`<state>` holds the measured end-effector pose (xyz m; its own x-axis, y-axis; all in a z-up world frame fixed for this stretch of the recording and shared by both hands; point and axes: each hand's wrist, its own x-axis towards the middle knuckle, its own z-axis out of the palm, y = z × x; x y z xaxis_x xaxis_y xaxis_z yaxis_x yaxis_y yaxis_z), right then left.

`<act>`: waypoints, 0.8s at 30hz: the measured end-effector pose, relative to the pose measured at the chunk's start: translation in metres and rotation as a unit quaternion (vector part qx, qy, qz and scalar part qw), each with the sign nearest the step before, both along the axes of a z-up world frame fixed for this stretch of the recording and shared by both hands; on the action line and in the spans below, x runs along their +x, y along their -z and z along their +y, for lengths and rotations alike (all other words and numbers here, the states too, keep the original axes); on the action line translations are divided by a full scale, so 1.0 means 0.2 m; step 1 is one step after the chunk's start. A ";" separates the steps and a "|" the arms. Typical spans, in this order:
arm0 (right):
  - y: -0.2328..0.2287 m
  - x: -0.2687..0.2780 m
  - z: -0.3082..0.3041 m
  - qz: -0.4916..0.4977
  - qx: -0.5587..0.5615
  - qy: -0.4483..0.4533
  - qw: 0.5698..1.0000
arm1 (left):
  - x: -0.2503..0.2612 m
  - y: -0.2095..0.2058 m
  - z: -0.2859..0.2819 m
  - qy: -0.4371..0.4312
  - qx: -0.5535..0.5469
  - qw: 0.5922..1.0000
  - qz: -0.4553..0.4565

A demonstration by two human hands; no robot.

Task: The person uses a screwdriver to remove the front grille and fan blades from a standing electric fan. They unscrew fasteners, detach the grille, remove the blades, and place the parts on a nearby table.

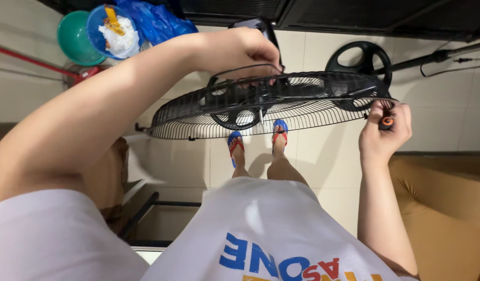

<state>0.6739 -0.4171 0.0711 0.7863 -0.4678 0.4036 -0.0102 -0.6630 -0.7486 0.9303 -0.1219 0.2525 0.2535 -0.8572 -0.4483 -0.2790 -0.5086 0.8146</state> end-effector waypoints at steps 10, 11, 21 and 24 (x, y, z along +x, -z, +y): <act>-0.07 0.04 0.00 -0.007 -0.070 -0.011 0.997 | -0.11 -0.19 0.07 -0.122 -0.045 0.988 -0.086; -0.07 0.06 -0.02 -0.004 -0.076 -0.012 0.997 | -0.14 -0.18 0.07 -0.153 -0.057 0.982 -0.094; -0.09 0.36 -0.20 -0.078 -0.140 -0.093 0.983 | -0.32 -0.16 0.07 -0.316 -0.136 0.938 -0.044; -0.08 0.51 -0.26 -0.093 -0.112 -0.110 0.983 | -0.37 -0.16 0.06 -0.355 -0.148 0.923 -0.011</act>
